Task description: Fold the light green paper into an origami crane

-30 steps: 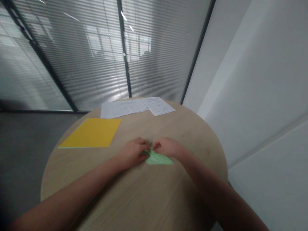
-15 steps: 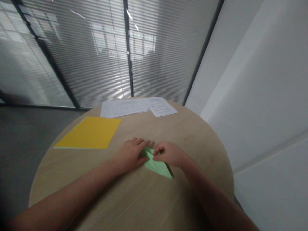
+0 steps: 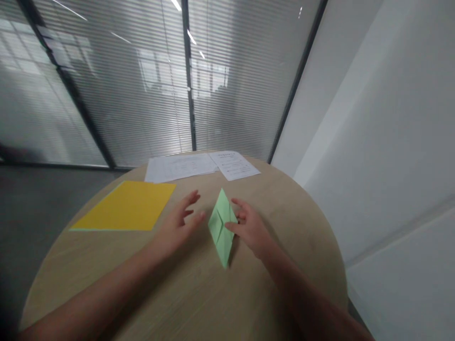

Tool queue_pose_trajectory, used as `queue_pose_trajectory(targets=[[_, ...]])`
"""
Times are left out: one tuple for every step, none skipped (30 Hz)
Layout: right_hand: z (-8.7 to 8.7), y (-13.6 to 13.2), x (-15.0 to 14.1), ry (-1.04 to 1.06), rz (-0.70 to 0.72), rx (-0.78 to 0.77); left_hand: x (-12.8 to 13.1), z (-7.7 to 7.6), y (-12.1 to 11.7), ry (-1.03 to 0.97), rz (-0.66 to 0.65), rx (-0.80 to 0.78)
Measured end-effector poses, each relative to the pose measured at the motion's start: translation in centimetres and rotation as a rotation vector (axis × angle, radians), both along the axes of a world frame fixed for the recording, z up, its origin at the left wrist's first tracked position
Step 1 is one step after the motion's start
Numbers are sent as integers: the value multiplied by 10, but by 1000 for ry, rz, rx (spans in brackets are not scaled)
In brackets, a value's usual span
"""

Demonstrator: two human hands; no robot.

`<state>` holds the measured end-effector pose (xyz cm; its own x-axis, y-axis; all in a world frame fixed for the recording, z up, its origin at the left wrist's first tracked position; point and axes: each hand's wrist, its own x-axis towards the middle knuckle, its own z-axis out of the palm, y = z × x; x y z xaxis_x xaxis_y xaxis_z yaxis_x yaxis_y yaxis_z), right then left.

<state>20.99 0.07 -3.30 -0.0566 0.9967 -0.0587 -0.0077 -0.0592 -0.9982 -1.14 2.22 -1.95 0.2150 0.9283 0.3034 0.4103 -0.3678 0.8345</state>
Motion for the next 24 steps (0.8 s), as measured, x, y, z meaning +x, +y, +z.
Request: queue_pose_trajectory(targets=[[1, -1, -2, 36, -11, 5, 1, -1, 1, -78, -60, -104], [1, -2, -5, 63, -17, 9, 3, -2, 2, -133, -145, -204], [2, -3, -7, 84, -19, 10, 5, -3, 2, -164, -235, -286], [3, -5, -10, 101, -18, 11, 6, -3, 1, -173, -312, -345], [3, -6, -12, 114, -12, 10, 8, -3, 0, -171, -357, -383], [3, -8, -15, 121, 3, 6, 9, -2, -2, -161, -370, -407], [3, -9, -16, 118, 23, 1, 9, -2, -3, -150, -355, -422], [4, -10, -18, 107, 45, -4, 9, -1, -4, -142, -325, -431], [4, -11, -19, 92, 66, -8, 9, 0, -5, -137, -299, -440], [4, -12, -19, 76, 82, -14, 9, 1, -5, -135, -282, -449], [4, -12, -19, 63, 93, -22, 8, 2, -5, -134, -273, -458], [4, -12, -20, 58, 98, -30, 8, 3, -5, -131, -267, -465], [4, -12, -20, 59, 100, -39, 8, 3, -5, -128, -263, -471], [4, -12, -20, 61, 102, -45, 8, 3, -5, -128, -260, -477], [4, -12, -20, 64, 105, -49, 9, 4, -5, -132, -256, -484], [4, -12, -20, 69, 109, -50, 9, 4, -5, -140, -251, -491], [4, -12, -20, 76, 114, -48, 10, 4, -6, -149, -248, -500], [4, -12, -20, 86, 120, -46, 11, 5, -6, -159, -245, -511], [3, -12, -20, 94, 123, -41, 11, 5, -7, -170, -243, -522], [3, -12, -20, 98, 122, -35, 12, 5, -7, -178, -243, -531], [3, -12, -20, 97, 119, -27, 12, 4, -8, -183, -241, -536], [3, -13, -20, 91, 114, -17, 12, 4, -8, -185, -241, -539], [2, -13, -20, 83, 110, -7, 12, 3, -8, -188, -240, -540], [2, -13, -21, 76, 107, 2, 12, 2, -7, -187, -239, -539]])
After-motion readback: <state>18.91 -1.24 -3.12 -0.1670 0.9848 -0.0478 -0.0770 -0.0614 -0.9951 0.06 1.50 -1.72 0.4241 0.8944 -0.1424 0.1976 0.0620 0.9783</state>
